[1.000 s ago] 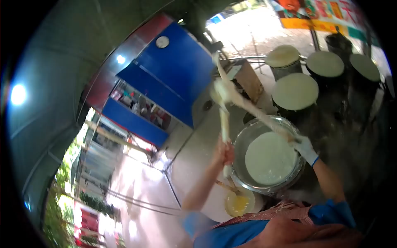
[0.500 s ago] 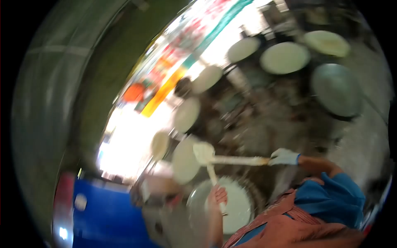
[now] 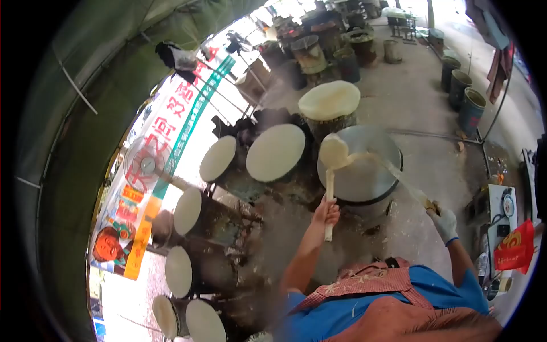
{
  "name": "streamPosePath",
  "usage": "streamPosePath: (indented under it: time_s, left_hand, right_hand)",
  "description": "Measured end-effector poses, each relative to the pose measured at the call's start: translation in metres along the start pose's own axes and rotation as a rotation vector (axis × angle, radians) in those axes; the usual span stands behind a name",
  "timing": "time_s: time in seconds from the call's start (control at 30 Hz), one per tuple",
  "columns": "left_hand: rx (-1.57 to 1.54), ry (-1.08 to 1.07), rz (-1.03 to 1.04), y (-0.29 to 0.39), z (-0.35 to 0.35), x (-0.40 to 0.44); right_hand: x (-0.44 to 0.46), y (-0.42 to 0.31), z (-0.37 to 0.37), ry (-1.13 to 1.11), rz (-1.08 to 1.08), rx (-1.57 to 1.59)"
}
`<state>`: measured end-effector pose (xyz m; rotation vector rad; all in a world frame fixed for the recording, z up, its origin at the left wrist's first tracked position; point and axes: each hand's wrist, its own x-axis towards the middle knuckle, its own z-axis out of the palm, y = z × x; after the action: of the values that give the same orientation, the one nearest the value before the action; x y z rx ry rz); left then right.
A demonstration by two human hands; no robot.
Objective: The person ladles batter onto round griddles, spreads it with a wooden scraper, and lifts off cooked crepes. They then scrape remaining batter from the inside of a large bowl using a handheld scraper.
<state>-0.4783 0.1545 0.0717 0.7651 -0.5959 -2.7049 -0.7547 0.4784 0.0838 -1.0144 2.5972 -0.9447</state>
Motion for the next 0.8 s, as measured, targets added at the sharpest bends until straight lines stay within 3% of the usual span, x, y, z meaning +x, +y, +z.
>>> streamPosePath:
  time_s: [0.03,0.07,0.17,0.27,0.37,0.47,0.57,0.6,0.67,0.73,0.77,0.8]
  left_hand:
    - [0.229,-0.017,0.034,0.015,0.013,0.026]
    - [0.343,0.096,0.025,0.026,0.018,0.059]
    - [0.576,0.170,0.109,0.027,0.029,0.144]
    - [0.856,0.224,0.206,0.028,-0.010,0.216]
    - [1.976,0.465,0.819,0.048,-0.069,0.253]
    - [2.069,0.428,0.808,0.068,-0.046,0.213]
    - [2.007,0.414,0.763,0.077,-0.028,0.220]
    - [1.845,0.409,0.821,0.087,-0.015,0.213]
    - [1.605,0.357,0.978,0.116,0.006,0.199]
    - [1.470,0.239,1.198,0.143,0.011,0.181]
    - [1.412,0.166,1.304,0.149,0.005,0.166]
    - [1.302,0.136,1.010,0.148,-0.006,0.147]
  right_hand:
    - [0.007,-0.012,0.002,0.139,-0.073,0.100]
    - [0.014,-0.027,0.005,0.086,-0.141,0.219]
    - [0.044,-0.049,0.054,0.011,-0.184,-0.042]
    - [0.070,-0.031,0.117,0.077,-0.073,-0.307]
    - [0.068,-0.034,0.104,0.106,0.114,0.125]
    - [0.065,-0.074,0.113,0.071,0.577,0.731]
    - [0.103,-0.055,0.186,0.199,0.176,0.138]
    - [0.099,-0.056,0.177,0.291,0.000,-0.115]
    - [0.104,-0.072,0.150,0.178,0.184,0.656]
    - [0.125,-0.033,0.195,0.091,0.277,0.960]
    - [0.127,-0.069,0.201,0.093,0.411,0.924]
    - [0.132,-0.110,0.198,0.092,0.548,0.876]
